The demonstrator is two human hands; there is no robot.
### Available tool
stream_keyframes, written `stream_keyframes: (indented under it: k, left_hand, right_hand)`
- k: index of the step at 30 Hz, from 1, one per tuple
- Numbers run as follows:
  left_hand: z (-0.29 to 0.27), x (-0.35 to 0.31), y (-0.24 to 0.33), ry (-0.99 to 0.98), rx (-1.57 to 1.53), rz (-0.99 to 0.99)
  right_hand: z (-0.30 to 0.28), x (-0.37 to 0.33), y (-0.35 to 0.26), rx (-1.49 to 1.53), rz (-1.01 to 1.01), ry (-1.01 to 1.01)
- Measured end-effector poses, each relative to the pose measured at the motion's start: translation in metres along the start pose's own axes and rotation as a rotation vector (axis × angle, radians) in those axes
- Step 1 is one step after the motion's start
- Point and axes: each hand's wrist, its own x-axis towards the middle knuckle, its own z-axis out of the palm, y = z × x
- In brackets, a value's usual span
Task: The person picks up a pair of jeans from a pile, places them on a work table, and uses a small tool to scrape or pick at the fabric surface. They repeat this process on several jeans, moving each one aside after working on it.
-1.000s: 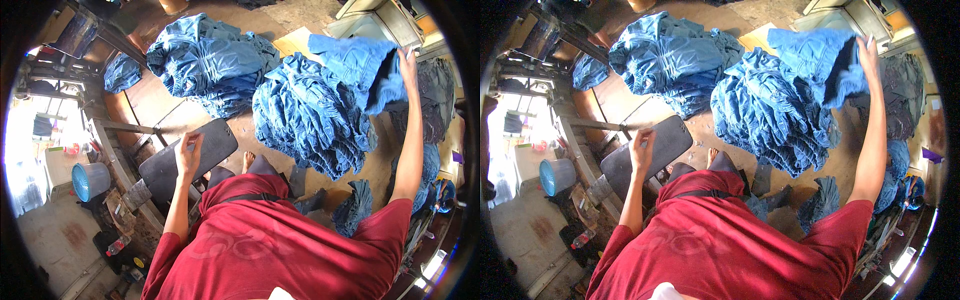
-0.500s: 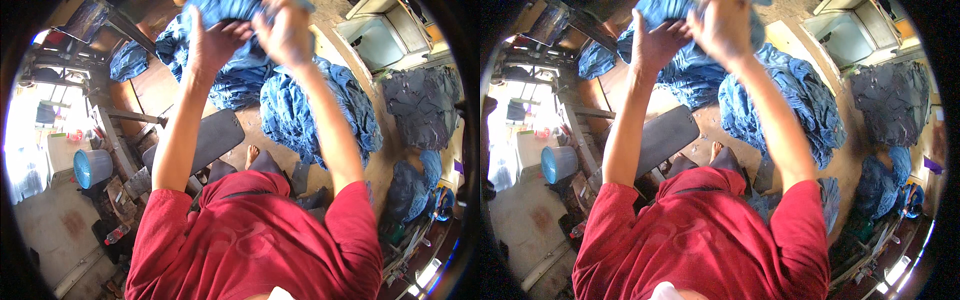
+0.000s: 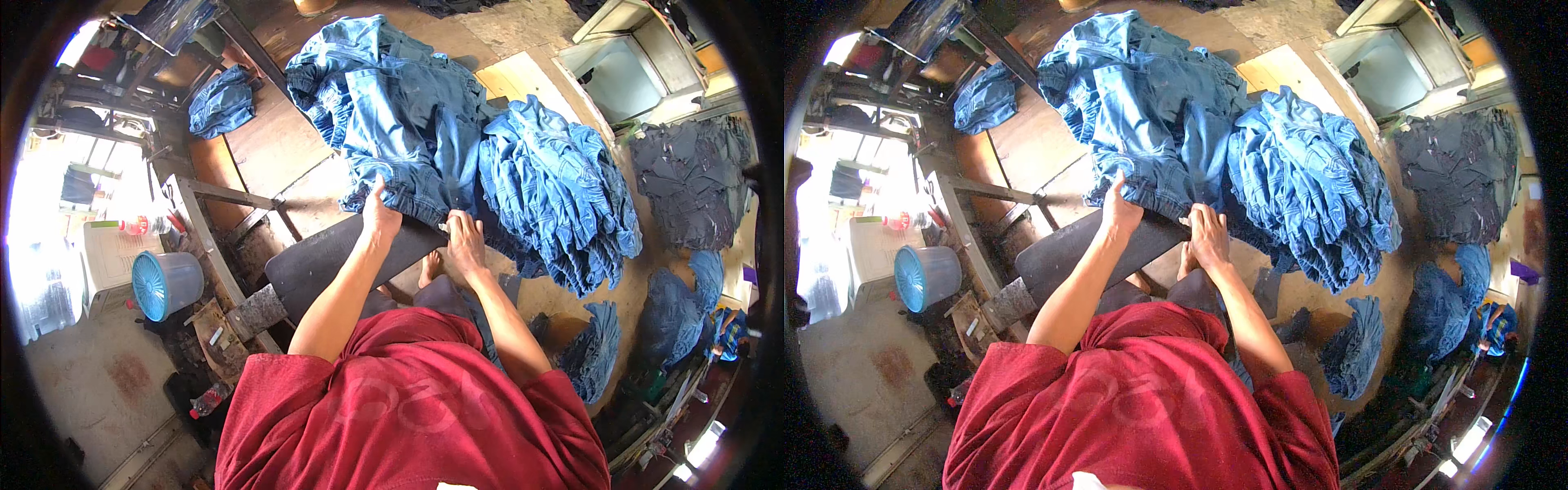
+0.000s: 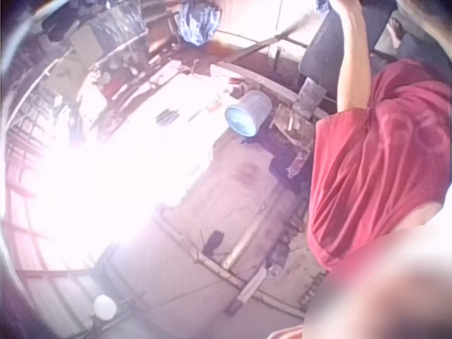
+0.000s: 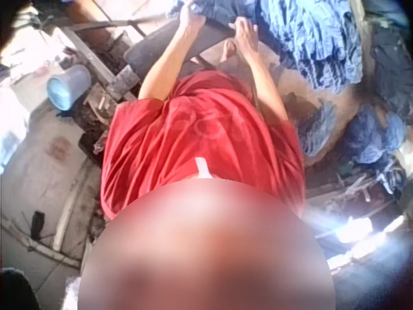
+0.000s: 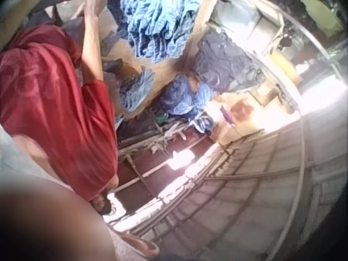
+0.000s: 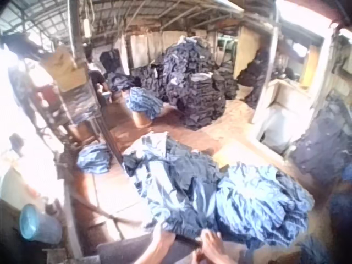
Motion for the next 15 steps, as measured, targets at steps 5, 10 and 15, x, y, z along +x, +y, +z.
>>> stream_keyframes:
  k: [5,10,15]
  left_hand:
    - [-0.025,-0.042,0.000,0.146,0.187,0.068]
    - [-0.078,-0.100,0.005,0.289,0.418,0.209]
    - [-0.106,-0.135,0.030,0.229,0.498,0.268]
  right_hand:
    - [-0.027,-0.049,-0.057,0.197,0.041,-0.110]
    - [-0.025,-0.098,-0.103,0.447,0.200,-0.551]
    - [-0.004,-0.088,-0.125,0.689,0.199,-0.811]
